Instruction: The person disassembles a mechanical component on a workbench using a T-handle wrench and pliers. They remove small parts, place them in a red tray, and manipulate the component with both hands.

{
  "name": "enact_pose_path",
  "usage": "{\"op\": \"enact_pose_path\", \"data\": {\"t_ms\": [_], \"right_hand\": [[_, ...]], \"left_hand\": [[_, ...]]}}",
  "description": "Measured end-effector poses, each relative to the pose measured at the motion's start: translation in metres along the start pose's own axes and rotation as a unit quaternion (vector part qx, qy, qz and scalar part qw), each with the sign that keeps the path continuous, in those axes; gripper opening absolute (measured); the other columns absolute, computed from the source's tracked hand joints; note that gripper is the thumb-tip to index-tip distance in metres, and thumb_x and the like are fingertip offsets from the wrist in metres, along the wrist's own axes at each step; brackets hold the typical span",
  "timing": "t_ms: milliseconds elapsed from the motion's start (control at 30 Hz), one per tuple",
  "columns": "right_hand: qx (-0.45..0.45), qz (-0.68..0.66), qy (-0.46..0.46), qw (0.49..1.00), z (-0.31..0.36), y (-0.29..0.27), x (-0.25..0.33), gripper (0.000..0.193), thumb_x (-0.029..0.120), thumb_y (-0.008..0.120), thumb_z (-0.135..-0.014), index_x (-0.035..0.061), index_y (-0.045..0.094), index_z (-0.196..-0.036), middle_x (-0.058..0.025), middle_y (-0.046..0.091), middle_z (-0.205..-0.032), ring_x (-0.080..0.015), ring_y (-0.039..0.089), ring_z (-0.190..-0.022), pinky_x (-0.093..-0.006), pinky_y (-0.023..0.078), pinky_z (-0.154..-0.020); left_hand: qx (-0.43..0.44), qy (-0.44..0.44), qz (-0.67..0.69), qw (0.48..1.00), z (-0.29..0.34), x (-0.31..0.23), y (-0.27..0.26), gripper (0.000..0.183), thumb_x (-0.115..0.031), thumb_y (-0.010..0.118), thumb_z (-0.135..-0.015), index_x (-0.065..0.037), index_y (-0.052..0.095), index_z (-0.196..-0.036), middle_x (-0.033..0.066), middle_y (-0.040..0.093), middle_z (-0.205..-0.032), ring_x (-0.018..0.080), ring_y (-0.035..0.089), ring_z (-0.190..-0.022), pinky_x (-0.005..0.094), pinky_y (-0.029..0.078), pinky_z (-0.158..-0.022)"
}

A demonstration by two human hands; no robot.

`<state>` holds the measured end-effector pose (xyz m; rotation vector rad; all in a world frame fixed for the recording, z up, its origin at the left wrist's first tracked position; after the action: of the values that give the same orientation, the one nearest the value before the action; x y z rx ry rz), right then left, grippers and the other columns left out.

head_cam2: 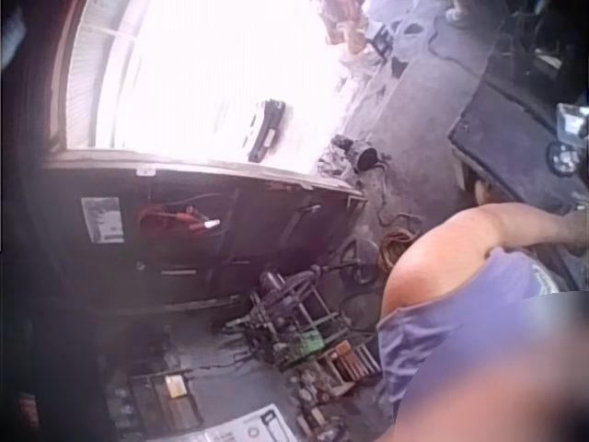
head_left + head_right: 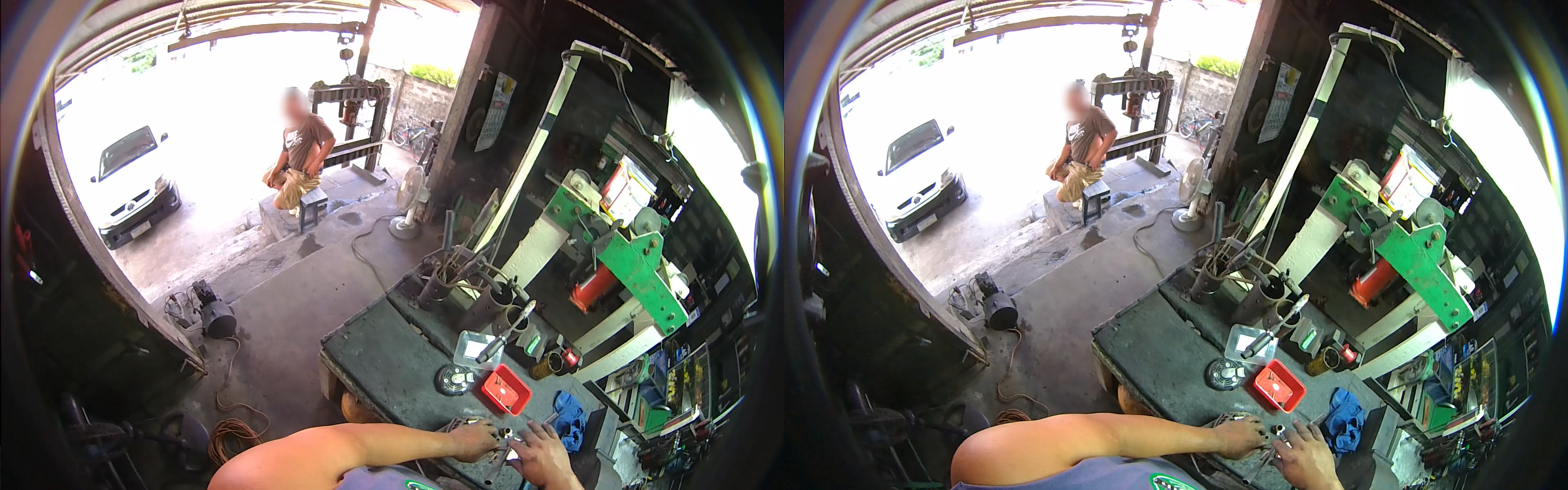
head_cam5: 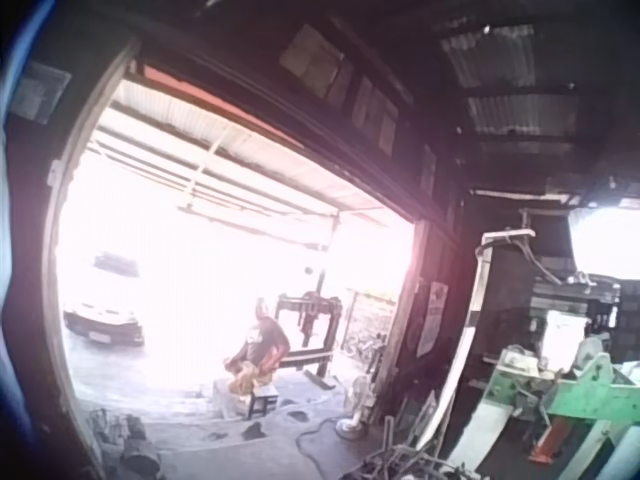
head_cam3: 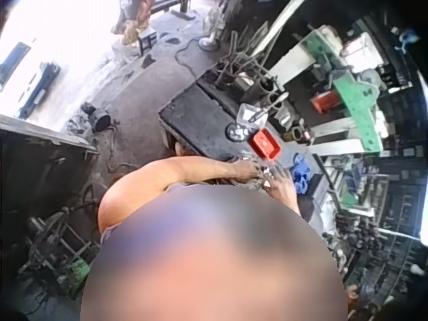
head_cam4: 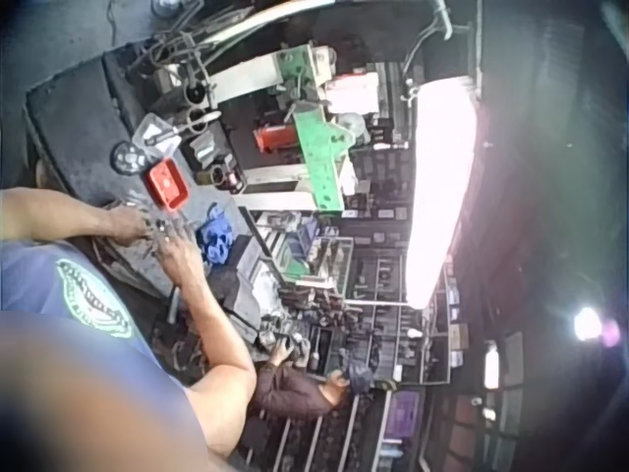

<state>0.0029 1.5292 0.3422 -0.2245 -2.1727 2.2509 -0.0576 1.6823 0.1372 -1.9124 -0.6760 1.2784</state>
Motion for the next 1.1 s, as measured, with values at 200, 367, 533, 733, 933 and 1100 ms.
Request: {"op": "enact_pose_path", "data": {"t_ms": [200,367,533,733,933,1100], "right_hand": [[0.124,-0.058,0.328,0.935,-0.009,0.041,0.004,0.036,0.043,0.072,-0.095,0.0091,0.079,-0.082,-0.0175,0.074,-0.079,-0.0410,0.075,-0.084,-0.0563,0.058,-0.081],[0.217,-0.144,0.267,0.928,0.001,0.019,-0.006,0.061,0.022,0.084,-0.082,0.0144,0.067,-0.141,-0.0214,0.059,-0.152,-0.0377,0.054,-0.143,-0.0495,0.048,-0.112],[0.086,-0.023,0.169,0.982,-0.008,0.024,0.008,0.029,0.040,0.075,-0.094,0.0116,0.081,-0.091,-0.0194,0.075,-0.081,-0.0422,0.074,-0.081,-0.0561,0.058,-0.079],[0.124,-0.086,0.282,0.947,-0.004,0.027,-0.005,0.029,0.039,0.076,-0.093,0.0110,0.081,-0.089,-0.0211,0.076,-0.085,-0.0425,0.075,-0.084,-0.0546,0.059,-0.079],[0.000,-0.008,0.071,0.997,-0.004,0.023,0.004,0.032,0.043,0.075,-0.092,0.0111,0.078,-0.091,-0.0159,0.074,-0.082,-0.0414,0.074,-0.075,-0.0521,0.059,-0.070],[0.126,-0.085,0.298,0.942,-0.012,0.033,0.008,0.040,0.044,0.069,-0.099,0.0072,0.078,-0.087,-0.0225,0.075,-0.078,-0.0463,0.075,-0.077,-0.0557,0.060,-0.074]], "left_hand": [[-0.037,0.013,-0.008,0.999,0.001,0.000,0.005,0.024,-0.028,0.067,-0.097,-0.011,0.075,-0.112,0.0154,0.072,-0.117,0.0343,0.062,-0.125,0.0499,0.042,-0.116],[0.008,0.032,-0.049,0.998,-0.001,0.007,0.008,0.028,-0.027,0.068,-0.098,-0.010,0.072,-0.120,0.0139,0.072,-0.117,0.0341,0.062,-0.126,0.0524,0.040,-0.119],[0.000,0.020,-0.012,1.000,0.000,0.003,0.006,0.026,-0.022,0.068,-0.093,-0.010,0.074,-0.116,0.0158,0.071,-0.119,0.0345,0.061,-0.127,0.0520,0.040,-0.118],[0.012,-0.011,-0.017,1.000,0.001,0.001,0.001,0.032,-0.030,0.069,-0.098,-0.011,0.073,-0.123,0.0171,0.070,-0.121,0.0355,0.060,-0.129,0.0506,0.041,-0.119],[-0.020,0.013,-0.014,1.000,0.000,0.002,0.006,0.025,-0.029,0.071,-0.097,-0.012,0.076,-0.114,0.0148,0.072,-0.117,0.0333,0.062,-0.122,0.0488,0.046,-0.111],[-0.042,0.047,-0.042,0.997,-0.001,0.007,0.015,0.021,-0.025,0.073,-0.093,-0.012,0.076,-0.110,0.0132,0.072,-0.115,0.0337,0.064,-0.118,0.0485,0.048,-0.109]]}}
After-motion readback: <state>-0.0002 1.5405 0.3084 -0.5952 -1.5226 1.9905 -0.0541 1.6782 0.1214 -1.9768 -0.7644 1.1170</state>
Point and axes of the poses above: each hand's wrist, its own z-axis away from the middle knuckle, its own y-axis out of the palm, x = y × z, the point moved 1 cm from there along -z, towards the middle knuckle
